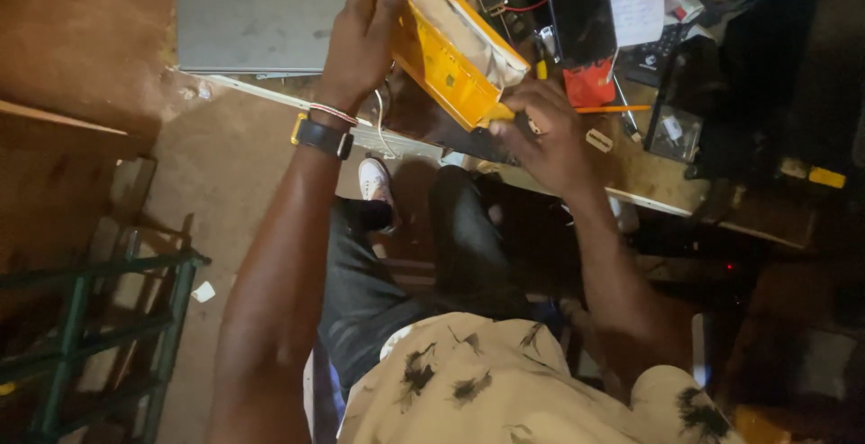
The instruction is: The person opens a yellow cardboard box by tearing the tape and pulling the flaps apart by hand. They then carry the box to a shelf and place it among other packages and books.
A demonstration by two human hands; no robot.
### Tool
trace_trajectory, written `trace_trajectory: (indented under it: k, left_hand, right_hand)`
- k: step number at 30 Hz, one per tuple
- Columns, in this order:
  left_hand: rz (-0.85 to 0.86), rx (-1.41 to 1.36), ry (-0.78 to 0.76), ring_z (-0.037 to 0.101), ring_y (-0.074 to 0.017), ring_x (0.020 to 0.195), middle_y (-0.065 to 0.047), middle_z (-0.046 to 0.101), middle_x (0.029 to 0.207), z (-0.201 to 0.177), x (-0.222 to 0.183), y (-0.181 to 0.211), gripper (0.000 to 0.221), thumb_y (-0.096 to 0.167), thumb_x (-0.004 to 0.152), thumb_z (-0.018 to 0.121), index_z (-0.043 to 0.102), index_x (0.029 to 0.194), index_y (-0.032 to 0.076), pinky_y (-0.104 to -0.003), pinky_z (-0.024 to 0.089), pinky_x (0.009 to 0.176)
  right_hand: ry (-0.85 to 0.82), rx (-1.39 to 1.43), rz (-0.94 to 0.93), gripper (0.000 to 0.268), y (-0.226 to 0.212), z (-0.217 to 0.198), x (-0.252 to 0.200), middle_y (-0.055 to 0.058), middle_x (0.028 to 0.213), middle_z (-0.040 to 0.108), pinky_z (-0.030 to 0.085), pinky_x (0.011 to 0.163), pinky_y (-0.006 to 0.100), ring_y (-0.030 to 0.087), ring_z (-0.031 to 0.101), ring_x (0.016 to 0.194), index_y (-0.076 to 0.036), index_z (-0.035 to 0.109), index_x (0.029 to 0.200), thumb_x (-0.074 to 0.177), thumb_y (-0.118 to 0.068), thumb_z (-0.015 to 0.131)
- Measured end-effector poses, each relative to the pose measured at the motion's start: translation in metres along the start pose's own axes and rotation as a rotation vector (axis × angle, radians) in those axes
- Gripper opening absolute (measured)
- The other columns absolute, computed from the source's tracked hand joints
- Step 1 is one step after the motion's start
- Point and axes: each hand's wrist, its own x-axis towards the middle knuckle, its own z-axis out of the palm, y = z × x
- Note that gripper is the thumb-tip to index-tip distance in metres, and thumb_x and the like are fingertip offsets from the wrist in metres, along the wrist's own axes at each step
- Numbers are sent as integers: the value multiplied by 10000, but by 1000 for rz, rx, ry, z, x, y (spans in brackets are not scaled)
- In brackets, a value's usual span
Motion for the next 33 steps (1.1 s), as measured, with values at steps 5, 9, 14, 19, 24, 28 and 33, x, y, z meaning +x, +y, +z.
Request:
trace_trajectory:
  k: [5, 9, 14, 19, 24, 28, 33]
  left_hand:
    - [-60, 58, 133, 608, -142, 645, -48, 628, 820, 18, 6, -7, 489, 588, 799, 335, 431, 931, 128, -216, 439, 492]
    - [-88, 168, 283, 663, -136, 666, -30, 638, 810, 37, 14, -14, 647, 687, 727, 293, 508, 913, 106, -168, 490, 528]
    - [-132, 203, 310, 514, -83, 536, 5, 548, 652, 37, 18, -6, 563, 646, 726, 361, 528, 776, 111, -205, 375, 446]
    - [-98, 89, 264, 614, -103, 616, -23, 589, 737, 28, 17, -10, 421, 528, 765, 486, 532, 834, 116, -157, 470, 526]
    - [36, -72, 177, 636, -237, 984, -76, 584, 1100, 30, 22, -31, 284, 309, 880, 526, 464, 1116, 164, -271, 548, 798]
    - [-63, 20, 235, 683, -200, 814, -45, 634, 898, 42, 30, -29, 279, 362, 820, 517, 527, 948, 114, -238, 546, 666]
    - [127, 490, 391, 470, -263, 758, -79, 505, 865, 54, 40, -62, 521, 607, 803, 305, 520, 875, 138, -416, 309, 640]
  right_hand:
    - [143, 39, 56, 57, 3, 8, -2, 136, 872, 539, 410, 766, 351, 255, 499, 859, 16, 565, 834, 838, -36, 587]
    - [182, -78, 7, 81, 4, 7, 0, 210, 1155, 464, 404, 890, 402, 322, 455, 1063, 54, 572, 836, 821, -25, 579]
    - [128, -93, -73, 153, -8, -2, 7, 208, 1052, 546, 363, 872, 427, 337, 510, 994, 39, 529, 881, 904, -100, 469]
    - [35, -170, 0, 208, -4, -4, 7, 187, 1172, 520, 337, 843, 406, 323, 423, 1017, 1, 473, 845, 932, -180, 423]
    - [38, -310, -126, 146, -3, -3, 13, 168, 929, 581, 329, 760, 400, 330, 453, 896, 23, 496, 864, 910, -96, 426]
    - [16, -253, -79, 169, 0, -3, 11, 172, 885, 565, 329, 814, 404, 327, 452, 910, 15, 469, 808, 908, -116, 436]
    - [159, -57, 46, 150, 1, 1, 5, 158, 913, 487, 383, 762, 350, 275, 476, 875, 56, 522, 764, 875, -44, 512]
